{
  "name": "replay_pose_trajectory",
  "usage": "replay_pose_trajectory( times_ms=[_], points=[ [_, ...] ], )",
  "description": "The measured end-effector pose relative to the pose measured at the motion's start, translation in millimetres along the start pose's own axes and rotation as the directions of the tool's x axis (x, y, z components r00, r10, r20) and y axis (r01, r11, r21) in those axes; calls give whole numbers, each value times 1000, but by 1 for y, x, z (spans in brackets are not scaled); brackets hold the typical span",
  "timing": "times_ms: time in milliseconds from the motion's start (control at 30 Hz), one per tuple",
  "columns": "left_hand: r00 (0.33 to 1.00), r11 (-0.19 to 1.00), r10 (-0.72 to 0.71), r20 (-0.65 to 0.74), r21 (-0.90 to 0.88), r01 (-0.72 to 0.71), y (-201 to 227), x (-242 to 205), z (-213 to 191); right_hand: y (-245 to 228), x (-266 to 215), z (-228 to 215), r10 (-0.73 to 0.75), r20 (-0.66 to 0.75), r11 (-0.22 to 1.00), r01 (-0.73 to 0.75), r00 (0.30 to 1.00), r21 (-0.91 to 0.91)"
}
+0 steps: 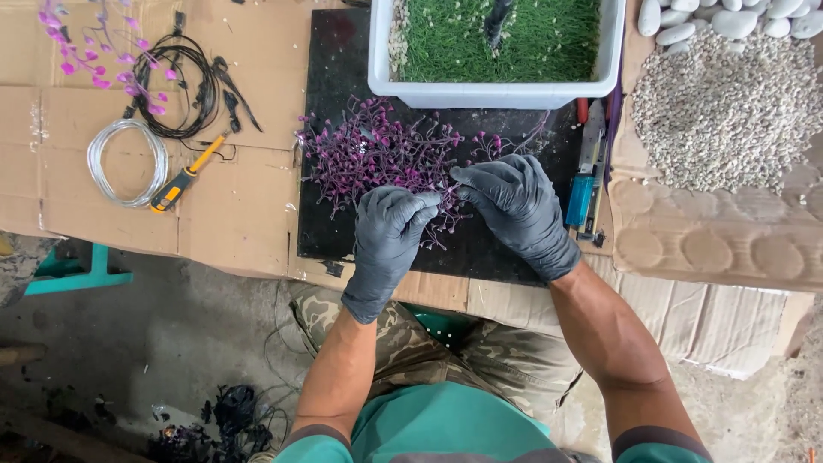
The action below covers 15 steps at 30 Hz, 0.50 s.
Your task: The person attaches small purple artificial flowers to the branches of a black artificial tree using wire. They pick up the flowers from a pile on the table and secure them to the tree structure.
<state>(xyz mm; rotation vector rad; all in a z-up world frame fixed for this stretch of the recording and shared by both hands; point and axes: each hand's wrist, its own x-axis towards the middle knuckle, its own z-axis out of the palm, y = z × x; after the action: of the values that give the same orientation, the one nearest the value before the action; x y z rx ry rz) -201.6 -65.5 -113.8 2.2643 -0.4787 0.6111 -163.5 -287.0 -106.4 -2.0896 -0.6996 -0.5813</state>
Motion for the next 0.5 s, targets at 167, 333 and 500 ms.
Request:
replay_pose_trajectory(
  times_ms=[167, 333, 500],
  points=[
    [995, 987, -88, 56, -127, 95, 8, 0, -2, 0, 7, -11, -71, 2, 997, 71, 997, 41],
    [971, 944, -233, -50, -251, 213, 0, 3, -30, 10, 5, -17, 23, 15, 999, -23, 1000, 28],
    [946, 893, -315, -75, -362, 269, -7, -16, -36, 17, 7, -20, 274, 30, 910, -270, 961, 314]
  ],
)
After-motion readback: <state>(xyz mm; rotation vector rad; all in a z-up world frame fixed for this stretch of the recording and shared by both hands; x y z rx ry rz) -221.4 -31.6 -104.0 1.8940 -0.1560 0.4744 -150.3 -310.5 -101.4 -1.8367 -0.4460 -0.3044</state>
